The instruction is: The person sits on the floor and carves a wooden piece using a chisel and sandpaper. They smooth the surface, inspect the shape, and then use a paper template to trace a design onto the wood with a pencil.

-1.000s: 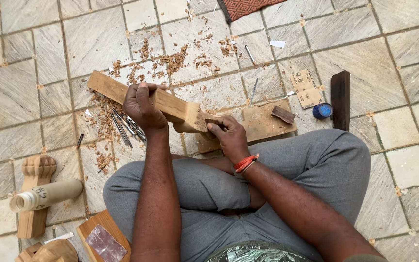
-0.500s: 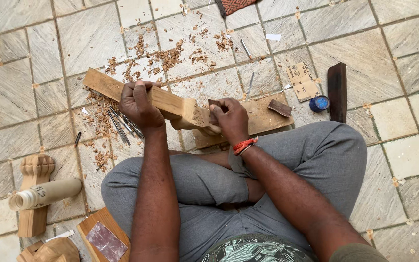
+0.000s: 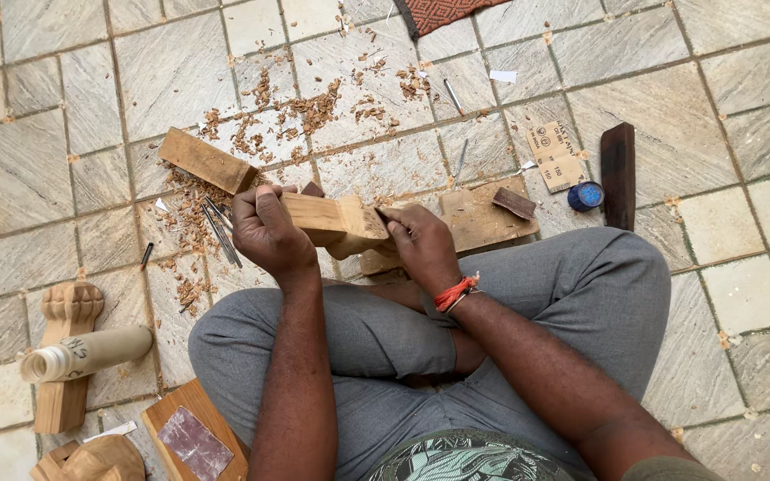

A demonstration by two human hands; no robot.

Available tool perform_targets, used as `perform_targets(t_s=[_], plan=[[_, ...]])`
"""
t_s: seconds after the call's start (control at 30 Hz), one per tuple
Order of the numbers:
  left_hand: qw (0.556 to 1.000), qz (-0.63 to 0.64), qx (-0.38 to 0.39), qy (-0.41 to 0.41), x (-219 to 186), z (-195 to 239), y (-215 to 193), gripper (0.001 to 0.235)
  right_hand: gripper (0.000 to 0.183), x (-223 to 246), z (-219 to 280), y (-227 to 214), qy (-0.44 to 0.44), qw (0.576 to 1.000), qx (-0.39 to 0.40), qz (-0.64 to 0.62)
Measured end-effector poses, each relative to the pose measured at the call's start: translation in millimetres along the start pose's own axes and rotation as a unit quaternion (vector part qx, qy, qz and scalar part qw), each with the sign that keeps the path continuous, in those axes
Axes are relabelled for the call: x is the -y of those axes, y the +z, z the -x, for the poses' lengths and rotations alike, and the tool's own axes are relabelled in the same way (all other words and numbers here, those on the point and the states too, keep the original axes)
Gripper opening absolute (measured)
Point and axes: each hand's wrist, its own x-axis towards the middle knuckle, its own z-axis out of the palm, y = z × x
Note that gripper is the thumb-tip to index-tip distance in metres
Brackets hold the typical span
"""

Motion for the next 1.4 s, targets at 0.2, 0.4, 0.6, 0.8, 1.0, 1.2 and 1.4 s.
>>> perform_targets(t_s=[0.2, 0.4, 0.6, 0.8, 1.0, 1.2, 1.4], plan=[[1.000, -0.007, -0.016, 0.001, 8.5, -1.0, -2.5, 0.024, 0.026, 1.2, -3.0, 3.6, 0.043, 0.997, 0.043, -0.037], [0.999, 0.031, -0.013, 0.002, 4.0, -5.3, 4.6, 0.022, 0.024, -6.7, -9.5, 3.1, 0.074, 0.995, 0.064, -0.032], [0.999, 0.033, -0.014, 0.010, 5.8, -5.3, 3.6, 0.019, 0.023, -5.7, -13.2, 0.3, 0.011, 0.999, 0.043, 0.007], [1.000, 0.008, -0.009, 0.021, 11.8, 4.0, -3.9, 0.018, 0.023, -2.9, -6.4, 4.5, -0.042, 0.999, 0.016, 0.005], [0.999, 0.033, -0.015, 0.017, 4.4, -3.1, 4.7, 0.019, 0.024, -8.4, -21.9, 5.2, -0.005, 0.998, 0.060, -0.020], [0.999, 0.029, -0.009, 0.026, 0.9, -8.6, 11.6, 0.021, 0.021, -12.8, -24.0, -1.5, -0.012, 0.997, 0.072, 0.024], [1.000, 0.015, -0.016, 0.015, 3.8, -3.8, 5.6, 0.022, 0.024, -6.8, -7.1, -2.7, 0.060, 0.993, 0.089, 0.050]])
